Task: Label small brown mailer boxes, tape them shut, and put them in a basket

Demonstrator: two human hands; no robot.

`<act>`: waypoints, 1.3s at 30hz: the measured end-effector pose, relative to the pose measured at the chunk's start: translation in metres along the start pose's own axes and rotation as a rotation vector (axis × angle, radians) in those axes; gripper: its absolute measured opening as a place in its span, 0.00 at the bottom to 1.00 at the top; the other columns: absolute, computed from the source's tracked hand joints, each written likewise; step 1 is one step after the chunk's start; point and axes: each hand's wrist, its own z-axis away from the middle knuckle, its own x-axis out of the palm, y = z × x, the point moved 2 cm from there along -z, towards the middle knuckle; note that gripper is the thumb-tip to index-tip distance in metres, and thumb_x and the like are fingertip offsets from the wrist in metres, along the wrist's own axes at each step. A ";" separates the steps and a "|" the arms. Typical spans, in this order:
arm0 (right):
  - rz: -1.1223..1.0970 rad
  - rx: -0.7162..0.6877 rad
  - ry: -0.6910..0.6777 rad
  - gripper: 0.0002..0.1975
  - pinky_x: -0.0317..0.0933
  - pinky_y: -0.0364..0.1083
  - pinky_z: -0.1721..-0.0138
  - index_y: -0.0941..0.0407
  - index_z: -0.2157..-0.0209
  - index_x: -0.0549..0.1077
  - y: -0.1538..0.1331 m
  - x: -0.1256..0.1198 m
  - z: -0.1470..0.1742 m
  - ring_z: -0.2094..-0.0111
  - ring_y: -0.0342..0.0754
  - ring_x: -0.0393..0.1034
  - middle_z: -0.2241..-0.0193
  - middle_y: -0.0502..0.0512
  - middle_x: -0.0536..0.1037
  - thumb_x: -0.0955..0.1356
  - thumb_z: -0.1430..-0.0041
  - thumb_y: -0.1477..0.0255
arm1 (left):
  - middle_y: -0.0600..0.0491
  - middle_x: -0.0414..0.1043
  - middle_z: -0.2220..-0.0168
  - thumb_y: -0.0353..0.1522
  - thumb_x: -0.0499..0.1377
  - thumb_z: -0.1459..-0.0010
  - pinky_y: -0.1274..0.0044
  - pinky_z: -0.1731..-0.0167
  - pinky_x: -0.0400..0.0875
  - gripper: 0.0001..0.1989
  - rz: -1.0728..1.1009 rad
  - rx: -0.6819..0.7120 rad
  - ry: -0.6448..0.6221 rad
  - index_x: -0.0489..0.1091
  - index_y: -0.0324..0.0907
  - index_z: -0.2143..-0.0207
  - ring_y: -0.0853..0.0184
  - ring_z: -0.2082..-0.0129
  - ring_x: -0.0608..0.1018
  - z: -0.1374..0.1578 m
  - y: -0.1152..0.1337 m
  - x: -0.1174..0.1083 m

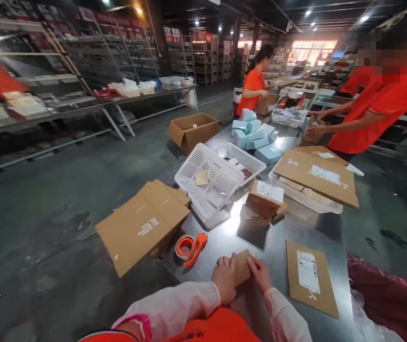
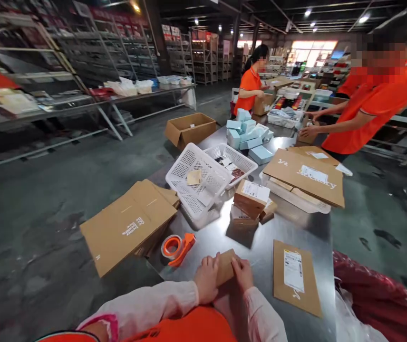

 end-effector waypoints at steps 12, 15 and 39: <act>0.123 -0.034 -0.193 0.26 0.66 0.52 0.60 0.58 0.67 0.83 -0.013 0.022 -0.010 0.63 0.58 0.73 0.70 0.60 0.80 0.65 0.54 0.52 | 0.43 0.74 0.49 0.26 0.51 0.41 0.63 0.38 0.55 0.32 0.137 -0.273 0.248 0.54 0.37 0.34 0.58 0.45 0.72 0.011 -0.148 -0.011; 0.142 -0.029 -0.168 0.29 0.65 0.52 0.57 0.62 0.61 0.82 -0.013 0.026 -0.005 0.59 0.59 0.73 0.64 0.65 0.80 0.64 0.52 0.54 | 0.44 0.72 0.46 0.32 0.52 0.38 0.65 0.40 0.62 0.29 0.331 -0.145 0.340 0.57 0.41 0.34 0.58 0.45 0.72 0.038 -0.130 -0.027; -0.290 0.370 -0.417 0.25 0.39 0.43 0.81 0.53 0.84 0.58 -0.059 0.023 0.019 0.84 0.38 0.44 0.88 0.43 0.54 0.70 0.59 0.48 | 0.44 0.74 0.52 0.28 0.59 0.60 0.66 0.49 0.72 0.40 0.598 0.223 0.372 0.66 0.42 0.40 0.56 0.53 0.77 0.075 -0.052 0.022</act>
